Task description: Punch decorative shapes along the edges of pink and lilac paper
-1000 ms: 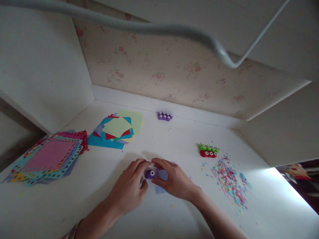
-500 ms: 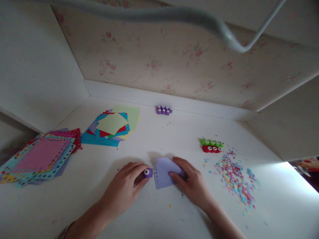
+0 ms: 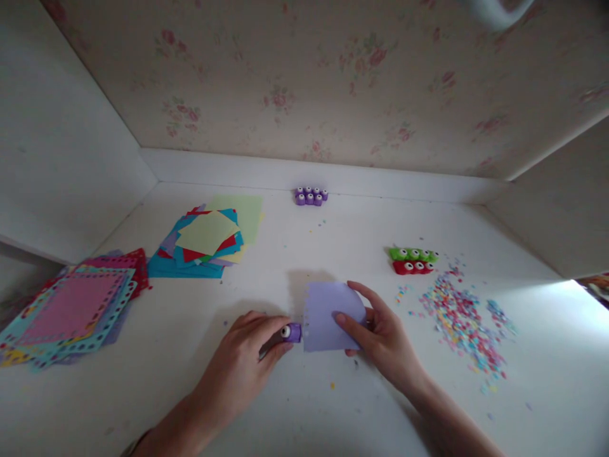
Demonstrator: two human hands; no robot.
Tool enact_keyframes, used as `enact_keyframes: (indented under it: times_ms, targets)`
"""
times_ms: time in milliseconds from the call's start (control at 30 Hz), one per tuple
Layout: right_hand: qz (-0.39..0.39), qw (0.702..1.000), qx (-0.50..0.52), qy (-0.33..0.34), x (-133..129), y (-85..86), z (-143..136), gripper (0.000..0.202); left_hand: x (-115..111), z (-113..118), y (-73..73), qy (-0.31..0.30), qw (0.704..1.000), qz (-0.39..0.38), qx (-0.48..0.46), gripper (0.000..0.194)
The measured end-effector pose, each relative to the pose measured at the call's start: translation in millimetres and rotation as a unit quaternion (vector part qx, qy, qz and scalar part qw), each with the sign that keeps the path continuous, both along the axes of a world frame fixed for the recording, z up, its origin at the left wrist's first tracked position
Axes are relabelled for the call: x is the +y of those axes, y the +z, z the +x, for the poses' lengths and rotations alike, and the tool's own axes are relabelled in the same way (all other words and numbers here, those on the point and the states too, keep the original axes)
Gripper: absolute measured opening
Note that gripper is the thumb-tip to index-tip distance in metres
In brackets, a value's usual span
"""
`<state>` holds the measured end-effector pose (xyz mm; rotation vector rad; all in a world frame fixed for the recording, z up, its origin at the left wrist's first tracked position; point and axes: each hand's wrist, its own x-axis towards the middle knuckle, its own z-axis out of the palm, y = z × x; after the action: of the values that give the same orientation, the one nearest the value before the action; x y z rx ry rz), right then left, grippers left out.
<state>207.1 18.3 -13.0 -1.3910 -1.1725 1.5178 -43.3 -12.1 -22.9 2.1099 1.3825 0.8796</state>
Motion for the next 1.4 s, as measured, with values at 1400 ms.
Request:
enact_keyframes:
  times_ms: [1400]
  targets:
    - [0.104, 0.964, -0.245, 0.024, -13.3, -1.7, -0.5, 0.061, -1.7, 0.7, 1.2, -0.051, 0.996, 0.039, 0.056, 0.026]
